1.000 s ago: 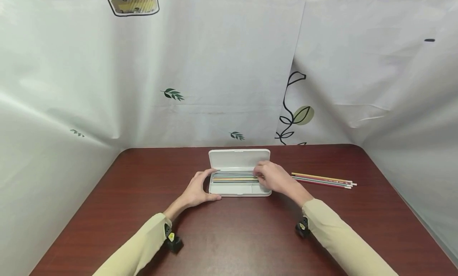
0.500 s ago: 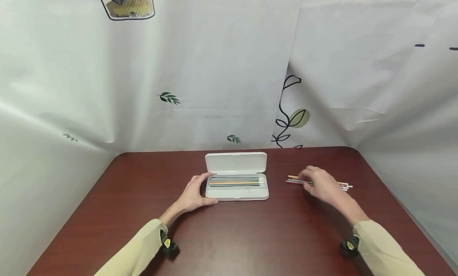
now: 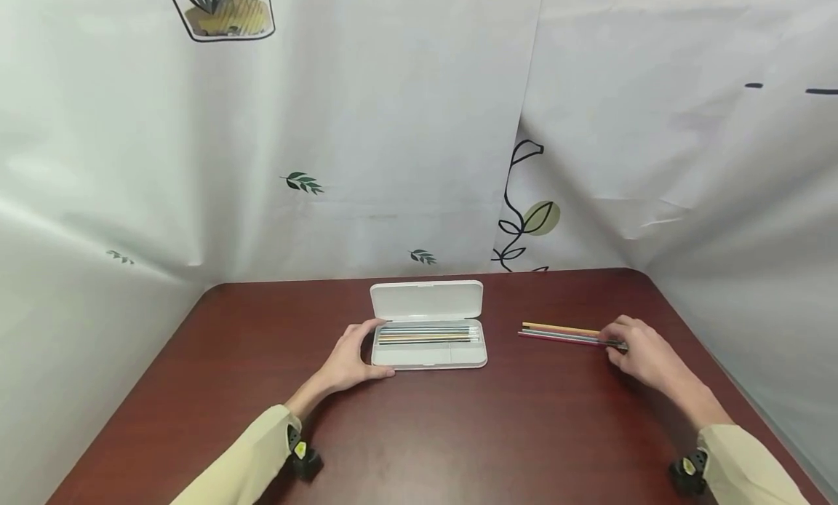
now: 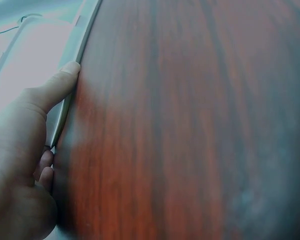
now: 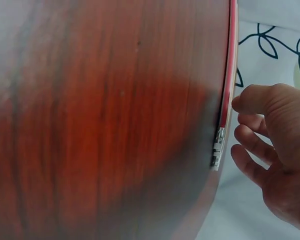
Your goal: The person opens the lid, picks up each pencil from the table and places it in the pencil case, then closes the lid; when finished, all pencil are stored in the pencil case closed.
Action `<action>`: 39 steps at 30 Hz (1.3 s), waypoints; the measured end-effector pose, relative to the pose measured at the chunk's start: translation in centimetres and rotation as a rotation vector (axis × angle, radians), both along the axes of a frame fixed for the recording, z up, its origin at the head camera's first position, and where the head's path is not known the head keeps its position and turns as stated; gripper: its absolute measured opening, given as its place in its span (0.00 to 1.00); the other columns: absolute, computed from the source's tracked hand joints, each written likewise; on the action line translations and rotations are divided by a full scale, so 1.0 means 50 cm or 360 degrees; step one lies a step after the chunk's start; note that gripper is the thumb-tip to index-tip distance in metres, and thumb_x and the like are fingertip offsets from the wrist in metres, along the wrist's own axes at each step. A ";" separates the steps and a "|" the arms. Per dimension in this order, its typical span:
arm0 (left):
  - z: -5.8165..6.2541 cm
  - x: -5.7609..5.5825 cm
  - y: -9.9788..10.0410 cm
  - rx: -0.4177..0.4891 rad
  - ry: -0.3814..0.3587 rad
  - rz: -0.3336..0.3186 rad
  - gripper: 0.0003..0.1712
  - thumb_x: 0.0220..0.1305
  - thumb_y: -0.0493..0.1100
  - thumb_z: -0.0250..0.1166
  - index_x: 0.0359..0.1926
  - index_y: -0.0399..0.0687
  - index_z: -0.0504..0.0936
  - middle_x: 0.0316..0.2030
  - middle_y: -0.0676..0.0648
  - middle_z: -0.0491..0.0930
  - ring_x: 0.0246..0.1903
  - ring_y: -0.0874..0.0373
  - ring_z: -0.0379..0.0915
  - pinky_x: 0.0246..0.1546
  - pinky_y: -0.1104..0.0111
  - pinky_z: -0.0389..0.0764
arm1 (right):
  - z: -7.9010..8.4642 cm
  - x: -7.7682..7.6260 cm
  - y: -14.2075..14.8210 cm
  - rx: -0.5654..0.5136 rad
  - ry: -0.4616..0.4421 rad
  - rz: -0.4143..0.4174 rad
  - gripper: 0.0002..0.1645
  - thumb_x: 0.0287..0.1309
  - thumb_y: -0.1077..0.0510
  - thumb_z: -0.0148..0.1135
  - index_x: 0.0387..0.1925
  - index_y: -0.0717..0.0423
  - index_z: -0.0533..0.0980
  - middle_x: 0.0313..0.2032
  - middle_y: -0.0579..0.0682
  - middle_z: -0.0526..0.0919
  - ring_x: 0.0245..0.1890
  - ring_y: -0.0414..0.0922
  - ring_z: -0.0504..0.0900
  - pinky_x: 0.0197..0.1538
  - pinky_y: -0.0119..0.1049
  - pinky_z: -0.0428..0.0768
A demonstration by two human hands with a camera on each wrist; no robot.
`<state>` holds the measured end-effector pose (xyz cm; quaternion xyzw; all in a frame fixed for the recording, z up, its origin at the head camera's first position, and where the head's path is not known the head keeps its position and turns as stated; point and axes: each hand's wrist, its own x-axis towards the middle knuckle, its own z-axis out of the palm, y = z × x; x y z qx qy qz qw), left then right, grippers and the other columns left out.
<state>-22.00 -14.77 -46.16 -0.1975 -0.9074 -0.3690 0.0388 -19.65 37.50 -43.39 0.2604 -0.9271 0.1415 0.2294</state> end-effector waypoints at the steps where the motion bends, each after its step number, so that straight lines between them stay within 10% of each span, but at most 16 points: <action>1: 0.001 -0.001 -0.001 0.0002 0.0006 0.0005 0.51 0.41 0.53 0.84 0.68 0.53 0.71 0.57 0.44 0.73 0.59 0.44 0.64 0.54 0.47 0.68 | 0.000 -0.001 0.001 0.0002 -0.0005 -0.0011 0.18 0.33 0.72 0.77 0.30 0.54 0.82 0.32 0.44 0.78 0.29 0.43 0.75 0.31 0.42 0.74; 39: 0.006 0.001 0.001 -0.0032 -0.0029 0.0021 0.51 0.42 0.53 0.83 0.68 0.54 0.70 0.58 0.42 0.72 0.59 0.42 0.64 0.54 0.45 0.68 | -0.010 -0.024 0.005 0.0110 -0.0112 0.0066 0.19 0.31 0.75 0.73 0.27 0.55 0.78 0.25 0.42 0.72 0.26 0.36 0.66 0.27 0.38 0.68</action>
